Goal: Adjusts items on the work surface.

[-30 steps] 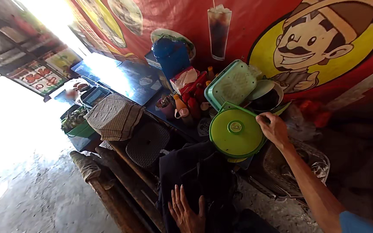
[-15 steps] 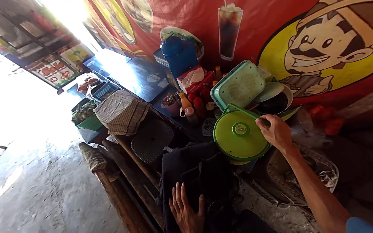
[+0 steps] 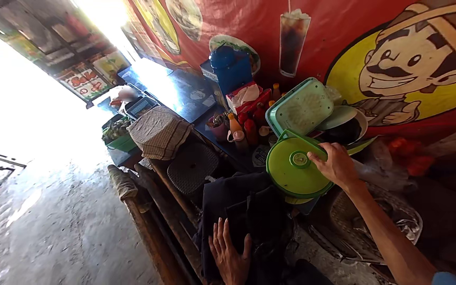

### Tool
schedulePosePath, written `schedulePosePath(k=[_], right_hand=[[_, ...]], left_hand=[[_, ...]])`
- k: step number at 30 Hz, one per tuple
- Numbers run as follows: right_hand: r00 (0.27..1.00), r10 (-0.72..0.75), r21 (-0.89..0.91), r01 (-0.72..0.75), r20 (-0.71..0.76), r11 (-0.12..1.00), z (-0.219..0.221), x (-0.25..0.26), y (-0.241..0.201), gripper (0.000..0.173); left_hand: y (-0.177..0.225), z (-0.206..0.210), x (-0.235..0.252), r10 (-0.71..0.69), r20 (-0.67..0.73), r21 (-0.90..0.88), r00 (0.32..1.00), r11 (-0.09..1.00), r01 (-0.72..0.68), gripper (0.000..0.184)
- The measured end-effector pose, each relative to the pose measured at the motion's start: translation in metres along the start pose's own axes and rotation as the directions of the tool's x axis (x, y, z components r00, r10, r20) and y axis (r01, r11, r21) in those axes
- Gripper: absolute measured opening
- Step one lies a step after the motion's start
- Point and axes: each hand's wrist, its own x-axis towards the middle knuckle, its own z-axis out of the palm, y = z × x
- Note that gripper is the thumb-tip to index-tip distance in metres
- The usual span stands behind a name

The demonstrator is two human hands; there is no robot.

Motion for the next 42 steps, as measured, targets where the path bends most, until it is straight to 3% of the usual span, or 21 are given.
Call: schedulePosePath(k=[3, 12, 16, 18, 22, 25, 28, 31, 33, 35, 38, 42], right_hand=[[0.995, -0.072, 0.007, 0.071, 0.075, 0.997, -0.001, -0.020, -0.018, 0.073], [0.955, -0.112, -0.089, 0.142, 0.273, 0.986, 0.031, -0.074, -0.060, 0.072], [0.935, -0.229, -0.086, 0.261, 0.272, 0.961, 0.059, -0.094, -0.059, 0.063], [0.931, -0.305, -0.103, 0.330, 0.202, 0.938, 0.075, -0.103, -0.052, 0.058], [0.903, -0.430, -0.149, 0.425, 0.002, 0.893, 0.096, -0.104, -0.033, 0.053], [0.890, -0.456, -0.169, 0.446, -0.021, 0.879, 0.100, -0.101, -0.027, 0.058], [0.865, -0.494, -0.194, 0.472, -0.084, 0.860, 0.106, -0.096, -0.023, 0.054], [0.853, -0.514, -0.190, 0.491, -0.091, 0.850, 0.107, -0.092, -0.020, 0.049], [0.856, -0.513, -0.178, 0.495, -0.069, 0.850, 0.105, -0.091, -0.019, 0.049], [0.855, -0.514, -0.164, 0.499, -0.070, 0.851, 0.105, -0.090, -0.018, 0.049], [0.853, -0.517, -0.147, 0.504, -0.070, 0.851, 0.103, -0.089, -0.018, 0.049], [0.842, -0.530, -0.126, 0.517, -0.101, 0.847, 0.102, -0.091, -0.015, 0.049]], left_hand=[[-0.001, 0.001, -0.001, -0.002, -0.001, -0.005, 1.000, 1.000, 0.002, 0.085], [-0.002, -0.001, 0.001, -0.010, -0.009, -0.029, 1.000, 1.000, 0.010, 0.081], [-0.002, -0.016, 0.013, -0.128, 0.028, -0.143, 0.991, 0.981, 0.131, 0.071], [-0.002, -0.020, 0.018, -0.239, 0.018, -0.115, 0.971, 0.964, 0.240, 0.083], [-0.004, -0.019, 0.024, -0.429, 0.006, -0.023, 0.903, 0.903, 0.429, 0.113], [-0.002, -0.035, 0.037, -0.598, 0.183, -0.061, 0.780, 0.785, 0.616, 0.123], [-0.015, -0.044, 0.050, -0.674, 0.343, -0.028, 0.655, 0.689, 0.724, 0.126], [-0.033, -0.053, 0.058, -0.678, 0.468, 0.049, 0.566, 0.660, 0.750, 0.108], [-0.041, -0.057, 0.060, -0.646, 0.532, 0.032, 0.547, 0.661, 0.750, 0.086], [-0.053, -0.056, 0.055, -0.592, 0.581, -0.099, 0.559, 0.631, 0.770, 0.067], [-0.058, -0.062, 0.032, -0.541, 0.585, -0.393, 0.604, 0.462, 0.795, 0.040], [-0.063, -0.085, -0.003, -0.654, 0.547, -0.464, 0.522, 0.282, 0.840, 0.032]])
